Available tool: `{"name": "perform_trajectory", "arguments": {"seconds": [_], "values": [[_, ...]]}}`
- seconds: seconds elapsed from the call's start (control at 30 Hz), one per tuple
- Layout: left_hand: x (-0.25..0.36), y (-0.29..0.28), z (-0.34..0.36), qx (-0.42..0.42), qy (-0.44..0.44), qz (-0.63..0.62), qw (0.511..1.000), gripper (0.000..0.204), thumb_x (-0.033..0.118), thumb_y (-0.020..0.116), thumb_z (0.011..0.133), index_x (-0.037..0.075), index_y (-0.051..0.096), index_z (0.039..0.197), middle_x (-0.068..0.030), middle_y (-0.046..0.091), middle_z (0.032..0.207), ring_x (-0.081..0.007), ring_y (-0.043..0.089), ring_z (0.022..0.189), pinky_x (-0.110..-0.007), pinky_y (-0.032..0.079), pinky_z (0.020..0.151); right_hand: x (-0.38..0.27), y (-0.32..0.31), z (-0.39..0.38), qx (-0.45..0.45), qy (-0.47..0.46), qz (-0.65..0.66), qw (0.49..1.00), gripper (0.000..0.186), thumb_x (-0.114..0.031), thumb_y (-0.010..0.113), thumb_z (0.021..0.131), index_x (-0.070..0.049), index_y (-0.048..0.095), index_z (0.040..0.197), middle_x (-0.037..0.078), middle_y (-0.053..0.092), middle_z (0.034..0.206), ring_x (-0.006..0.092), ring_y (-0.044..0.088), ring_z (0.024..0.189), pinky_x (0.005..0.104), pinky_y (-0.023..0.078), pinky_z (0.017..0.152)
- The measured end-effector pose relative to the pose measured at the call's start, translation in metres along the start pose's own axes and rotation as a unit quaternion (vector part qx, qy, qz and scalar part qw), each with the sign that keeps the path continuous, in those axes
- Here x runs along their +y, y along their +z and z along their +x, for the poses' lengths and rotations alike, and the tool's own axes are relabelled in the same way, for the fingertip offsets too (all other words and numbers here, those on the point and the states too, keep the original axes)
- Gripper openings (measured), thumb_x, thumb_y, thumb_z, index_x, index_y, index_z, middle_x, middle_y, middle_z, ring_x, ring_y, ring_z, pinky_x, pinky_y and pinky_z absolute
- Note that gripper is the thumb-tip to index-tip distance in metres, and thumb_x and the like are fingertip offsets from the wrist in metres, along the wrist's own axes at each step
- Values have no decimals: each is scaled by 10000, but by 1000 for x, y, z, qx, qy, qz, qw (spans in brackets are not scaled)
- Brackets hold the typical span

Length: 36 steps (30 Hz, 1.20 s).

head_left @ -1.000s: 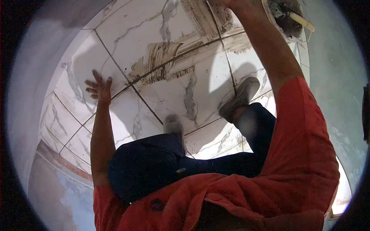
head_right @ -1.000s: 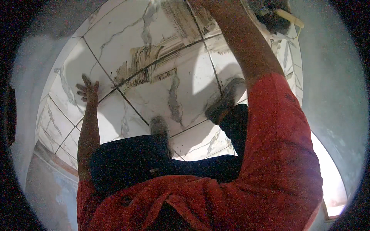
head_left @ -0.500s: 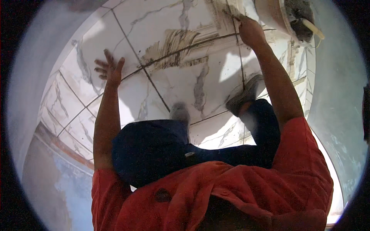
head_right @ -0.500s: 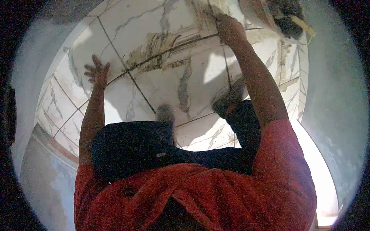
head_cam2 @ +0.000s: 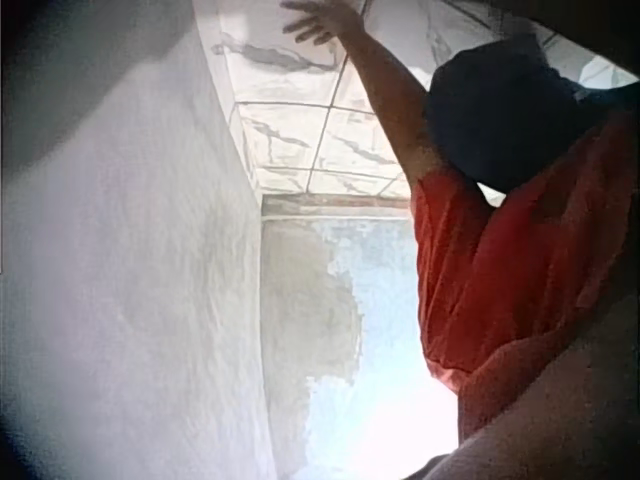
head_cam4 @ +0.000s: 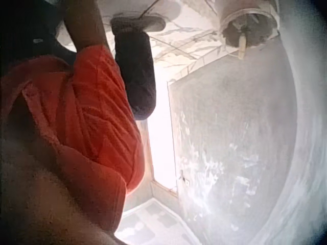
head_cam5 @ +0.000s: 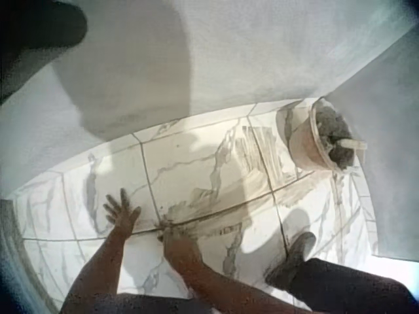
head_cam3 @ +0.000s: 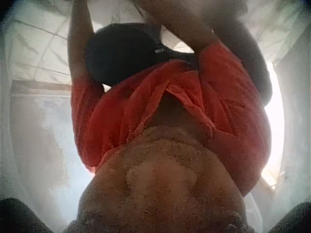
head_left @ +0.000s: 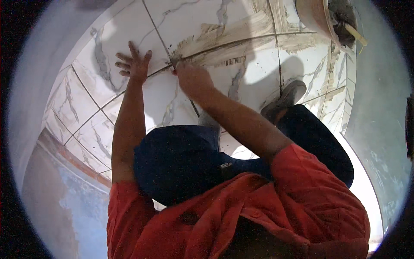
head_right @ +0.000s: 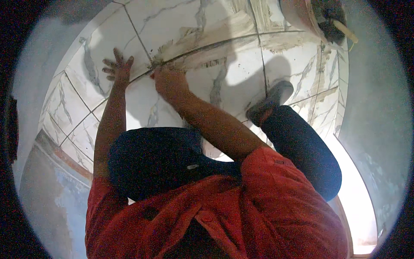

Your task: Applying grout to the joints between floor tiles using a rubber spreader.

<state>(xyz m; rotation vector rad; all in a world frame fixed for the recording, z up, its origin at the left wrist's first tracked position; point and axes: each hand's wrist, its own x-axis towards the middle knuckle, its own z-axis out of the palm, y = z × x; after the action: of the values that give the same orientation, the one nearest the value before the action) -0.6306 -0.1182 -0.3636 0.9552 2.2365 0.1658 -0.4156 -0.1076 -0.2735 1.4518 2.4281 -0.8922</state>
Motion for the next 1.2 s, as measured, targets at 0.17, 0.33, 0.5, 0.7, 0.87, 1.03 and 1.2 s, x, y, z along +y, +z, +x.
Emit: {"name": "perform_trajectory", "arguments": {"seconds": [0.17, 0.33, 0.5, 0.7, 0.87, 1.03, 1.2], "values": [[-11, -5, -6, 10, -2, -1, 1000, 1012, 782, 500, 748, 332, 2, 1504, -275, -249, 1492, -577, -237, 1317, -723, -93, 995, 43, -64, 30, 38, 16, -15, 999, 246, -131, 478, 878, -36, 609, 1062, 199, 652, 982, 335, 647, 936, 474, 511, 806], [2, 1, -1, 15, 42, -15, 999, 994, 797, 464, 758, 328, 7, 1505, -288, -246, 1486, -588, -223, 1315, -727, -72, 1002, 44, -59, 53, 20, 32, -98, 994, 270, -156, 484, 903, -51, 570, 1137, 171, 660, 982, 322, 663, 907, 453, 546, 762], [-7, -3, -1, 18, 32, 4, 999, 968, 792, 452, 769, 330, 27, 1506, -294, -241, 1485, -605, -197, 1313, -741, -47, 996, 2, 5, -3, -39, -114, -151, 981, 335, -160, 499, 895, -65, 550, 1211, 156, 645, 1072, 322, 635, 999, 467, 497, 878], [-16, 1, 3, 39, 27, 34, 998, 911, 737, 447, 814, 323, 23, 1506, -276, -180, 1512, -574, -143, 1342, -725, -5, 1009, 44, -47, 13, 2, -293, -217, 931, 390, -173, 557, 853, -127, 556, 1240, 78, 525, 1328, 254, 470, 1257, 427, 336, 1081], [3, 2, 2, 21, 5, 67, 998, 965, 756, 470, 791, 318, -3, 1509, -232, -141, 1539, -535, -137, 1369, -704, 32, 1037, 61, -52, 49, -59, -459, -261, 847, 441, -204, 593, 829, -167, 536, 1265, 19, 460, 1395, 216, 365, 1346, 408, 275, 1132], [9, -3, -3, 15, -30, 80, 996, 925, 697, 476, 833, 320, -38, 1504, -279, -197, 1508, -578, -158, 1341, -734, 35, 1021, 54, -48, 75, -70, -584, -254, 768, 536, -239, 617, 809, -168, 475, 1322, -1, 462, 1392, 200, 332, 1367, 410, 231, 1164], [4, -5, -1, 7, -18, 72, 997, 909, 710, 449, 835, 327, -33, 1503, -283, -183, 1510, -584, -147, 1340, -735, 47, 1021, 65, -36, 93, -87, -595, -248, 759, 520, -281, 635, 795, -157, 513, 1285, -5, 490, 1367, 183, 360, 1350, 393, 229, 1167]]}}
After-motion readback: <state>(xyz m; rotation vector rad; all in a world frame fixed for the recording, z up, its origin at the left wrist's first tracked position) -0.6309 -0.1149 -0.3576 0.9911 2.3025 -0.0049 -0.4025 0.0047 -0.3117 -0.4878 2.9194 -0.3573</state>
